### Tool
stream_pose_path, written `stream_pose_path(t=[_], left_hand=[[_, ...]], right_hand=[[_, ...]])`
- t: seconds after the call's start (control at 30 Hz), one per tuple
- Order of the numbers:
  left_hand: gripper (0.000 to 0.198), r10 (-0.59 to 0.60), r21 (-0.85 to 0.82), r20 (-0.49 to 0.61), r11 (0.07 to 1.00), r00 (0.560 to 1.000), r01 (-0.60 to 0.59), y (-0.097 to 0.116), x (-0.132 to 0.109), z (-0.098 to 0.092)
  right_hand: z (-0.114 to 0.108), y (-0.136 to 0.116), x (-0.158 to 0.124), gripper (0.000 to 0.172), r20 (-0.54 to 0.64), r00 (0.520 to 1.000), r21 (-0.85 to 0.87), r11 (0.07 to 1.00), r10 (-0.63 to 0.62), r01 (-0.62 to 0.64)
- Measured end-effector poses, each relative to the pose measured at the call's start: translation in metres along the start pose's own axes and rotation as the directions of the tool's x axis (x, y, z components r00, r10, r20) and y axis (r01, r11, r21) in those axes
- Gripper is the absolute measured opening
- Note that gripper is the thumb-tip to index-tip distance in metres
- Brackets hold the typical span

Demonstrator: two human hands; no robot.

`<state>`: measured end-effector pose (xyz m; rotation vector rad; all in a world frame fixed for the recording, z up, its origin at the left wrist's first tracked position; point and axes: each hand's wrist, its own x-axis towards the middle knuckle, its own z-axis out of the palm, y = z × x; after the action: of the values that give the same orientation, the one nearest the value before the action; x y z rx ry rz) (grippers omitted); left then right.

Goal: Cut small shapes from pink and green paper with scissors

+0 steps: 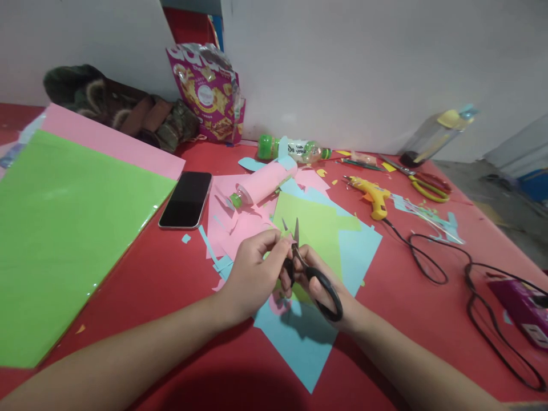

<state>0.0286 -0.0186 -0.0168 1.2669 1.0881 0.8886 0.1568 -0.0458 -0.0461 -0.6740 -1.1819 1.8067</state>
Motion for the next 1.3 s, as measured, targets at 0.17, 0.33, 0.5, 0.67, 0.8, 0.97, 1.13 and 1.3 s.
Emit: stream_pose_path(t=[0.17,0.33,0.5,0.67,0.8,0.97,1.13,1.3], left_hand=[[0.027,0.084,0.131,-0.016,0.988,0.996,-0.082,0.0005,0.0012,-0.0024],[0.029,0.139,0.199,0.01,0.97,0.99,-0.138,0.0025,0.0026,-0.0045],[0.028,0.14,0.232,0.027,0.962,0.99,-0.143,0.0046,0.0034,-0.0052],[0.027,0.147,0.268,0.028,0.952,0.989,-0.149,0.0057,0.0035,-0.0061],[0.027,0.146,0.267,0.045,0.952,0.988,-0.153,0.0062,0.0038,-0.0071],[0.027,0.111,0.233,0.041,0.965,0.993,-0.118,0.0053,0.0028,-0.0057],[0.029,0.086,0.186,0.04,0.978,0.995,-0.092,0.0018,0.0007,-0.0025],[0.029,0.055,0.146,0.03,0.988,0.998,-0.059,-0.0002,-0.0003,-0.0002]], right_hand=[[-0.0017,-0.0013,-0.0003,0.034,0.043,0.999,0.007,1.0,0.012,-0.012],[-0.0032,-0.001,-0.0008,0.034,0.039,0.999,-0.006,1.0,0.012,-0.011],[-0.004,-0.0019,-0.0006,0.035,0.028,1.0,-0.007,1.0,0.009,-0.009],[-0.0042,-0.0017,-0.0001,0.036,0.033,0.999,0.019,1.0,0.016,-0.017],[-0.0046,-0.0012,-0.0005,0.036,0.032,0.999,0.021,1.0,0.013,-0.013],[-0.0043,-0.0003,-0.0007,0.034,0.017,1.0,0.005,1.0,0.004,-0.004],[-0.0005,0.0008,0.0001,0.036,-0.039,0.999,-0.037,0.999,-0.009,0.008],[0.0038,-0.0007,0.0005,0.037,-0.066,0.998,-0.106,0.994,-0.019,0.012]])
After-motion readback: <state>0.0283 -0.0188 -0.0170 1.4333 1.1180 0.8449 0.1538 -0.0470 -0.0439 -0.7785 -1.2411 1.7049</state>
